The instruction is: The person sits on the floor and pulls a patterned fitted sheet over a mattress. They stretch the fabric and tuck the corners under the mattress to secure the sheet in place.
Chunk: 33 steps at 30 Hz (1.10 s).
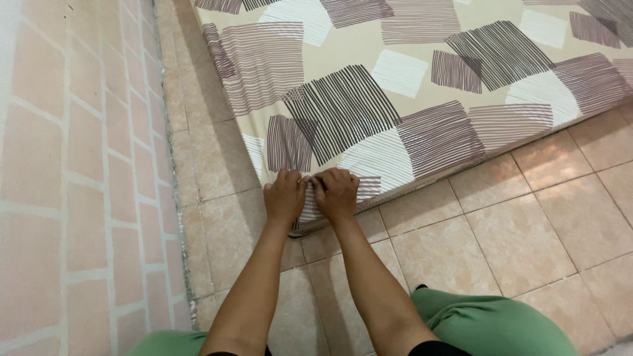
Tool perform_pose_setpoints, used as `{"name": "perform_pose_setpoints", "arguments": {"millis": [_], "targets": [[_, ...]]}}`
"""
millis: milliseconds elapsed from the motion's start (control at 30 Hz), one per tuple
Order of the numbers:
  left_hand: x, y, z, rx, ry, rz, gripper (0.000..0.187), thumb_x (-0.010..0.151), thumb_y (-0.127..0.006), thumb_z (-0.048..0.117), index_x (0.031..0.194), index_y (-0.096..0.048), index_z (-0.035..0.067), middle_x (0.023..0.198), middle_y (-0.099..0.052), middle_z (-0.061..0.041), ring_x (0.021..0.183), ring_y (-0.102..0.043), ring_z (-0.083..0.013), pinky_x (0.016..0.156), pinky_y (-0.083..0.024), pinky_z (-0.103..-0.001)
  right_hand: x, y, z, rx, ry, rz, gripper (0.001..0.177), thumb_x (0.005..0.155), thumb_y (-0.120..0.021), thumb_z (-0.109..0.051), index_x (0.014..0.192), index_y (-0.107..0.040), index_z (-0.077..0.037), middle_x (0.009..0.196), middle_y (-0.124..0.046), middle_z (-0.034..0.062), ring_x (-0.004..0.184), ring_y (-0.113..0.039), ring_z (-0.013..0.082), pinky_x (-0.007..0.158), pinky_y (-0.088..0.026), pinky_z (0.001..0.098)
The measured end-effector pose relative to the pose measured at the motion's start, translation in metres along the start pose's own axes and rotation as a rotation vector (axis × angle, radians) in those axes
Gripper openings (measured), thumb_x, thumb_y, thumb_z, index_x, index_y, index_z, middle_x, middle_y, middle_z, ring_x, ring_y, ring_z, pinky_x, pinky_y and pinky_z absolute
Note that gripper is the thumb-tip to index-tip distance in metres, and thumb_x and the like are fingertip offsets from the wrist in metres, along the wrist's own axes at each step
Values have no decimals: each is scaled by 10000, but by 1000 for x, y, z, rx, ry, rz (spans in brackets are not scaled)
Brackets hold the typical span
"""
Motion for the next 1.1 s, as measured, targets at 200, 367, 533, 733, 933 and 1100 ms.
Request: {"name": "perform_pose_setpoints", "arguments": {"millis": [200, 367, 533, 733, 933, 1100], "targets": [[-11, 15, 10, -131, -83, 68, 321, 769, -773, 260, 983, -600, 93, 1005, -612, -81, 932, -631, -291, 770, -440, -487, -7, 6, 13, 186, -24, 44, 189, 836, -741, -179, 1017, -714, -134, 1085, -650, 31, 1073, -608, 231, 960, -431, 424], [-15, 29, -7, -204, -26, 113, 337, 853, -780, 255, 1085, -639, 54, 1122, -595, -116, 1050, -573, -328, 919, -457, -456, -11, 18, 15, -40, -77, 92, 197, 782, -769, -192, 973, -749, -148, 1106, -652, 38, 1107, -579, 261, 902, -389, 473], [-29, 53, 17, -13, -205, 287, 266, 820, -734, 198, 1044, -707, 56, 1115, -631, -93, 1051, -575, -296, 921, -409, -484, -5, 10, 20, -90, -126, 37, 77, 809, -794, -248, 844, -741, -205, 1065, -640, -18, 1112, -559, 248, 910, -376, 476], [-25, 29, 21, -107, -242, 214, 65, 869, -632, 62, 932, -620, 69, 1017, -615, -85, 1023, -585, -314, 946, -442, -467, 2, -5, 17, -188, -99, -72, 49, 850, -708, -200, 885, -697, -168, 1066, -619, -6, 1097, -525, 278, 886, -352, 490], [-27, 14, 10, -79, -179, 201, 41, 903, -592, 62, 941, -579, 60, 958, -599, -123, 927, -567, -343, 815, -437, -486, 0, 3, 12, -88, 1, 17, 46, 912, -617, -142, 937, -590, -114, 1022, -594, 57, 1042, -535, 289, 906, -377, 473], [-8, 0, 6, 147, -178, 2, 165, 978, -581, 230, 894, -625, 94, 878, -652, -76, 873, -645, -296, 784, -441, -505, 3, -14, 21, -128, 26, -122, 12, 894, -572, -113, 905, -575, -108, 889, -591, 84, 900, -556, 308, 838, -388, 480]]}}
Point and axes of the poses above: each hand's wrist, its own x-axis towards the middle knuckle, its own y-axis out of the back of the hand, z = x × y, the point moved 10 cm from there along x, towards the middle knuckle
